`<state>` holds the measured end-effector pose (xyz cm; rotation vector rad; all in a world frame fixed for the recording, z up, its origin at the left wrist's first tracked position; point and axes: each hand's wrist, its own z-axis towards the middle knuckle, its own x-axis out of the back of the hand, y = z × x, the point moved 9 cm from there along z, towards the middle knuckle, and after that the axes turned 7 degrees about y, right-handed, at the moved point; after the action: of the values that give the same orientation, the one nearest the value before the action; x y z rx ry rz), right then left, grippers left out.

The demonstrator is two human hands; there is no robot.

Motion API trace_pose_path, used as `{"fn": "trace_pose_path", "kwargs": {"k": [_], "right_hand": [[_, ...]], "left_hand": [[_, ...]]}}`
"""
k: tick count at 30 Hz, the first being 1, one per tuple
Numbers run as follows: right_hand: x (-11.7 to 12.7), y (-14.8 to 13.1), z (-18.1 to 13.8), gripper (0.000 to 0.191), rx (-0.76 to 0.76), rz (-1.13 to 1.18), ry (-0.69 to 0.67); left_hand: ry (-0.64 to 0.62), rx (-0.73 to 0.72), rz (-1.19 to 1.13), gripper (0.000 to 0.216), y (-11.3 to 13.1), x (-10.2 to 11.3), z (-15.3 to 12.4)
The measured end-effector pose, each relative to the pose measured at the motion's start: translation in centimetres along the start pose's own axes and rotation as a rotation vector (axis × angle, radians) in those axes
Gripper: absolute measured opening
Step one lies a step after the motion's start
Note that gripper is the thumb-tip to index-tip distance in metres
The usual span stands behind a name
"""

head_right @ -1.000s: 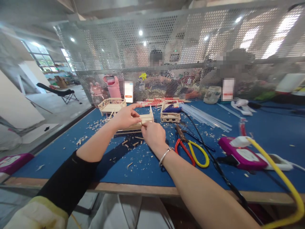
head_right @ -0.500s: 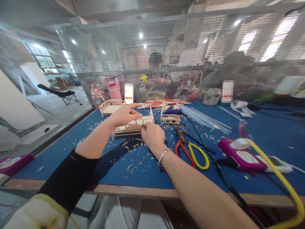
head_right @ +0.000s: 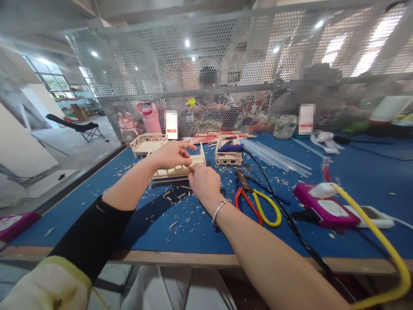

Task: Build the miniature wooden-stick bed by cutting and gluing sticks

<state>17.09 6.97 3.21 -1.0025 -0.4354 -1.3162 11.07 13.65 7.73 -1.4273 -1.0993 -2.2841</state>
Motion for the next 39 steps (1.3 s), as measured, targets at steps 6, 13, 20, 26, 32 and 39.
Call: {"fn": "trace_pose_path", "kwargs": {"k": [6, 13, 20, 26, 32, 39], "right_hand": [[0.2, 1.1, -0.1, 0.028, -0.071, 0.085, 0.002], [0.3, 1.7, -0.3, 0.025, -0.162, 0.145, -0.026], [0.2, 1.4, -0.4, 0.029, -0.133, 0.14, 0.001], [-0.4, 0.6, -0.1, 0.03, -0.075, 0.098, -0.007], [-0.6, 0.6, 0.0, 0.031, -0.072, 0.074, 0.001], [-0.4, 0.4, -0.1, 0.031, -0.065, 0.062, -0.003]], "left_hand": [[0.025, -0.003, 0.011, 0.058, -0.1, -0.1, 0.0], [0.071, -0.061, 0.006, 0.053, 0.6, 0.3, -0.6], [0.081, -0.076, -0.027, 0.053, 0.2, 0.3, -0.7], [0.065, -0.057, -0.046, 0.054, -0.1, 0.1, -0.6], [0.076, -0.068, -0.075, 0.059, 0.1, 0.1, -0.8], [0.055, -0.052, -0.075, 0.052, 0.0, -0.1, -0.8]]}}
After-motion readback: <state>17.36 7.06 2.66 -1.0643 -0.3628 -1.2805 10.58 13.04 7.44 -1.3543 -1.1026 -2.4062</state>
